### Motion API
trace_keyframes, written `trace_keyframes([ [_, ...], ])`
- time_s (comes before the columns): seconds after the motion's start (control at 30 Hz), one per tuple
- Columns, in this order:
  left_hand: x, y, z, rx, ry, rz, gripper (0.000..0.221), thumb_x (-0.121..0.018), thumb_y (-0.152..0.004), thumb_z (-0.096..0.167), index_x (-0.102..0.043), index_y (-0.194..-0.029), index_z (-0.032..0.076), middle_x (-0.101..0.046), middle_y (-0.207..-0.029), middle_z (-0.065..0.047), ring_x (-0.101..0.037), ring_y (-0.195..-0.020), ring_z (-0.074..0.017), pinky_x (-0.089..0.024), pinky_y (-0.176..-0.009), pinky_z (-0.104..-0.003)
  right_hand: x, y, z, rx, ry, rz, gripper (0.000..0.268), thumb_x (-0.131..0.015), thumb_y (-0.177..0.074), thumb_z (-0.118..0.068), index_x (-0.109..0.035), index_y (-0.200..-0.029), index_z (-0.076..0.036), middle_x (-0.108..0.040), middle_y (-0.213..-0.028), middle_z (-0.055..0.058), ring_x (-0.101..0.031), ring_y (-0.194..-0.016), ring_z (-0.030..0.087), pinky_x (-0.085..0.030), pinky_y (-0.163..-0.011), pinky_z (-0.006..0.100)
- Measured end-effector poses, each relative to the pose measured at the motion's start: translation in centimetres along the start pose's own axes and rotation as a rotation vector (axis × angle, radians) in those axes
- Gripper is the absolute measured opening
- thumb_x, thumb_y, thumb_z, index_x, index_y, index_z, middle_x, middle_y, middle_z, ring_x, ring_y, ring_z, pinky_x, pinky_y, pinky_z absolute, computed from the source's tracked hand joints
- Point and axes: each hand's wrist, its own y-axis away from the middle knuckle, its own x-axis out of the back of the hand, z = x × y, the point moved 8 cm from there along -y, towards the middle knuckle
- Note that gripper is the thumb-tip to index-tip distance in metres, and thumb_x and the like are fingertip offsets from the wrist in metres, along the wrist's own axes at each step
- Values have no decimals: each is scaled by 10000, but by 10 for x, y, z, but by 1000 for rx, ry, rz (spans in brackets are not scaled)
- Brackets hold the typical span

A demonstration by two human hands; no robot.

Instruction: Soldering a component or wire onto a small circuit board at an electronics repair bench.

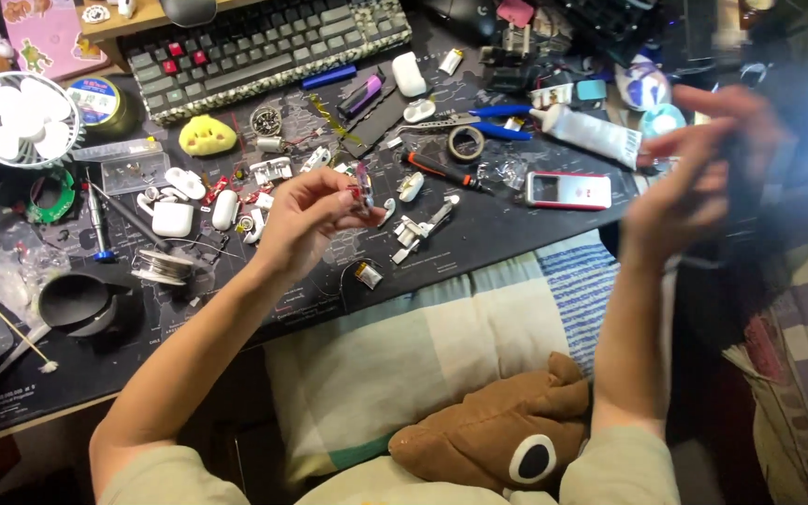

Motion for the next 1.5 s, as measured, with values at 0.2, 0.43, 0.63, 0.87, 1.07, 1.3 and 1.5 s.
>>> trace_keyframes([
  [0.2, -3, 6, -13, -23, 111, 79, 126, -803, -934, 9, -705, -973, -61, -765, -1013, -259, -842, -898, -421, -750, -812, -505, -89, 61, -57, -53, -483, -299, 210, -549, -1163, -96, -480, -1345, -18, -632, -1011, 241, -701, -1199, 432, -591, -1073, 528],
  [0.43, -14, 14, -20, 52, 135, 92, 148, -799, -903, -22, -675, -919, -100, -727, -993, -280, -831, -878, -416, -746, -789, -514, -152, 128, -87, -351, -1123, -619, 887, -947, -858, 18, -279, -1436, -64, -476, -1667, 355, -580, -1484, 496, -540, -1193, 588],
  [0.63, 1, 16, -45, 88, 51, 118, 176, -820, -907, 3, -691, -939, -112, -722, -985, -271, -809, -863, -287, -731, -779, -453, -156, 136, -73, -341, -1078, -669, 848, -924, -892, -10, -286, -1447, -55, -586, -1603, 281, -604, -1477, 408, -527, -1222, 500],
  [0.87, -4, 12, -40, 129, -59, 111, 165, -826, -911, -7, -744, -972, -137, -736, -972, -274, -785, -861, -259, -715, -770, -409, -155, 149, -66, -421, -1130, -603, 883, -960, -804, 80, -339, -1410, -80, -547, -1597, 342, -708, -1322, 483, -628, -1106, 547],
  [1.07, -18, 13, -22, 66, -310, 89, 81, -869, -921, 14, -818, -937, -45, -769, -874, -140, -702, -833, -149, -619, -738, -309, -154, 149, -70, -344, -1119, -478, 648, -931, -874, 27, -460, -1318, -15, -654, -1451, 391, -711, -1314, 456, -620, -1079, 487],
  [1.3, -9, 14, -23, 31, -404, 63, 97, -851, -945, -12, -801, -995, -79, -778, -923, -182, -704, -869, -174, -617, -797, -339, -148, 140, -74, -312, -1117, -399, 562, -904, -873, 98, -544, -1298, 23, -658, -1404, 434, -717, -1275, 524, -640, -999, 528],
  [1.5, -7, 17, -23, -12, -443, 75, 92, -803, -982, -25, -760, -1031, -91, -755, -1000, -153, -722, -955, -186, -652, -832, -354, -145, 139, -77, -225, -1088, -371, 560, -933, -826, 103, -594, -1266, 34, -699, -1320, 411, -742, -1220, 532, -633, -985, 558],
])
